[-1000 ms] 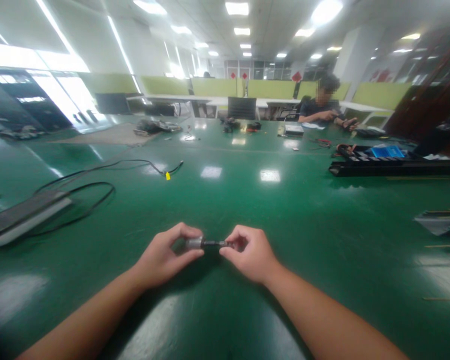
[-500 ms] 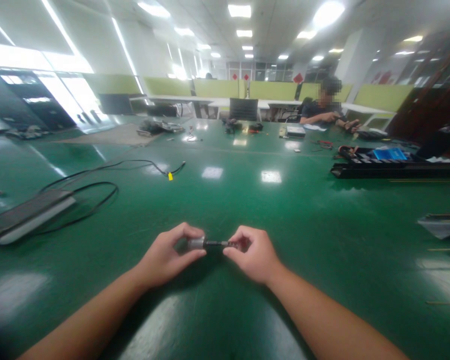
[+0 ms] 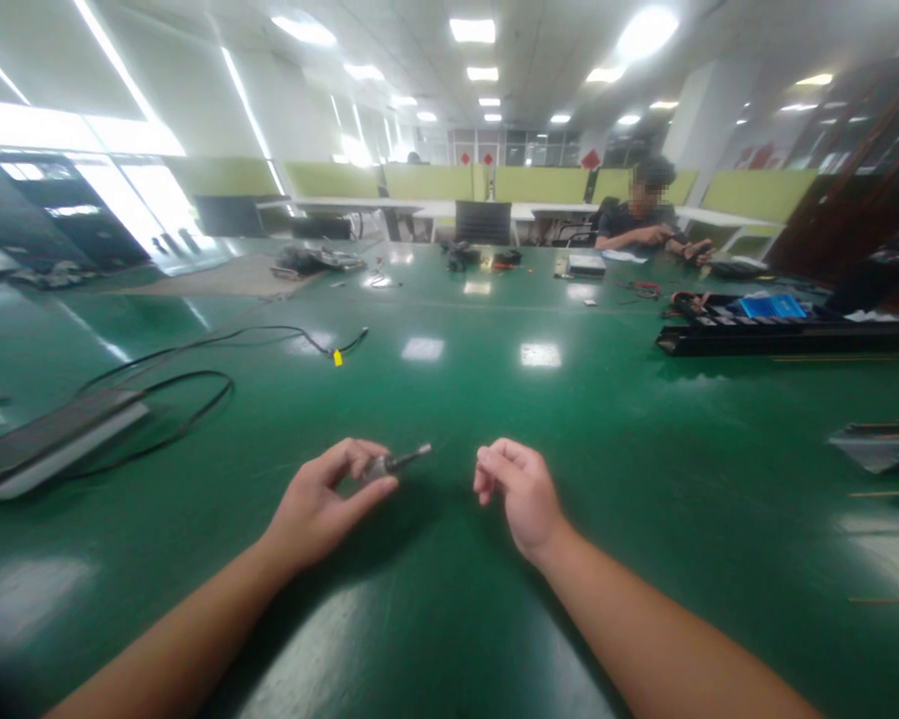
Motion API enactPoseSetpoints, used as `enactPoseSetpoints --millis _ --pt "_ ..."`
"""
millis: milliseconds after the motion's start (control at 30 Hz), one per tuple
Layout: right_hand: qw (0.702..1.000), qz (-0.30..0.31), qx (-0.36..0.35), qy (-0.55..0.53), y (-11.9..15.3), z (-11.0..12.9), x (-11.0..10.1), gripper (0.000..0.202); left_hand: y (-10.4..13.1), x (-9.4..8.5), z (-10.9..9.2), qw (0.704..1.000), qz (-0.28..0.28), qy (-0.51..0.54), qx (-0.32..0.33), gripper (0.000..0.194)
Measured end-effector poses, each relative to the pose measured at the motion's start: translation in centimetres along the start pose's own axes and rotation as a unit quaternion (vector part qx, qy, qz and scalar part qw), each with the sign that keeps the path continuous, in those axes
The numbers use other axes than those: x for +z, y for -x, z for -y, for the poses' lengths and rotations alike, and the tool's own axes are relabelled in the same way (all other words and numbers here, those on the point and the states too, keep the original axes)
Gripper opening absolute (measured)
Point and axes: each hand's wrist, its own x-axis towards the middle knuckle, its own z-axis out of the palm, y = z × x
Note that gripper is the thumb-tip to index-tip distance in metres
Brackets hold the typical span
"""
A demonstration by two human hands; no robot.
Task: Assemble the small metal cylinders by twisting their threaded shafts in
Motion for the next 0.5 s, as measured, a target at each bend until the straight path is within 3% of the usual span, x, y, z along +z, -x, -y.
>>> enactPoseSetpoints --millis 167,367,500 --pt "1.000 0.027 0.010 0.003 0.2 0.0 0.3 0.027 -0.1 -0.1 0.1 0.999 -0.008 0.030 -0.027 0.042" --pt "0.999 0.039 0.009 0.000 0.4 0.3 0.6 0.028 -0.4 -1.0 -0.8 0.978 -0.108 0.148 -0.097 0.027" --pt "0.999 0.047 0.004 0.001 0.5 0.4 0.7 0.029 0.7 -3.0 -1.4 0.966 -0.153 0.149 -0.142 0.055"
